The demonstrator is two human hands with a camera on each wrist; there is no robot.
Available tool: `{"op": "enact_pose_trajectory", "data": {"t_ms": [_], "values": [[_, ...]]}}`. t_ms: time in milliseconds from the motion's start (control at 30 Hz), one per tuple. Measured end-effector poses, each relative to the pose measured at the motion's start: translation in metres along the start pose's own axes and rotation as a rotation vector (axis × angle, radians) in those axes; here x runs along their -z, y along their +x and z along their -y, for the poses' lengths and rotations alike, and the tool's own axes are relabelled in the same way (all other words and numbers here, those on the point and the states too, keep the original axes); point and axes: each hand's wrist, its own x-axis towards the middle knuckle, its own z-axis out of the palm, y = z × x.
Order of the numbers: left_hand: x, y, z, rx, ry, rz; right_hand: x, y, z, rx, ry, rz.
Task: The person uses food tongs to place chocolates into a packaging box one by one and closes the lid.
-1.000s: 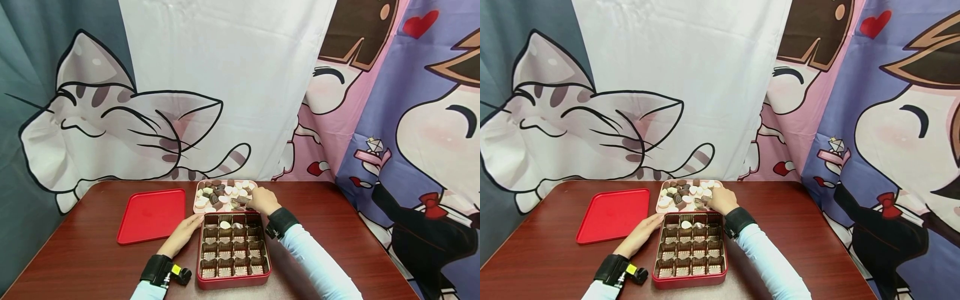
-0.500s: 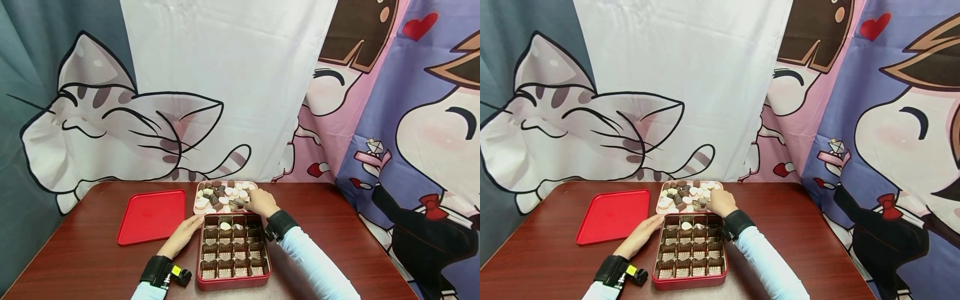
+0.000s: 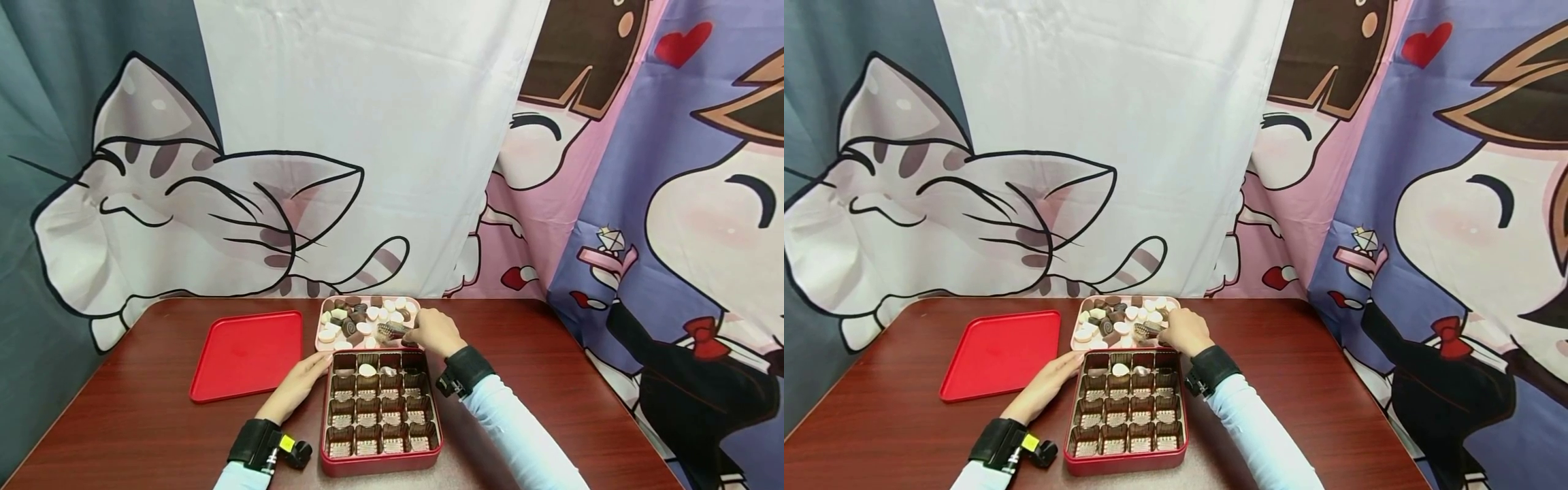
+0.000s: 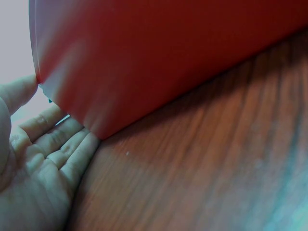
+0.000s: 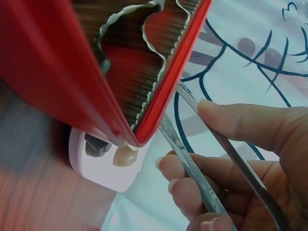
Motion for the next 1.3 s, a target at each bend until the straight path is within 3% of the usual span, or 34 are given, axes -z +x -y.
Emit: {"op": "enact_pose_trajectory", "data": {"t_ms": [733,1300], "values": [[0.0,-0.001,0.0,-0.005,0.011,-0.006,0.041,-0.042,-0.035,0.011,0.061,-0.067],[0.002,0.0,0.001,-0.012,-0.017,0.015,0.055,-0.072,-0.04,0.046,0.05,0.025]]}}
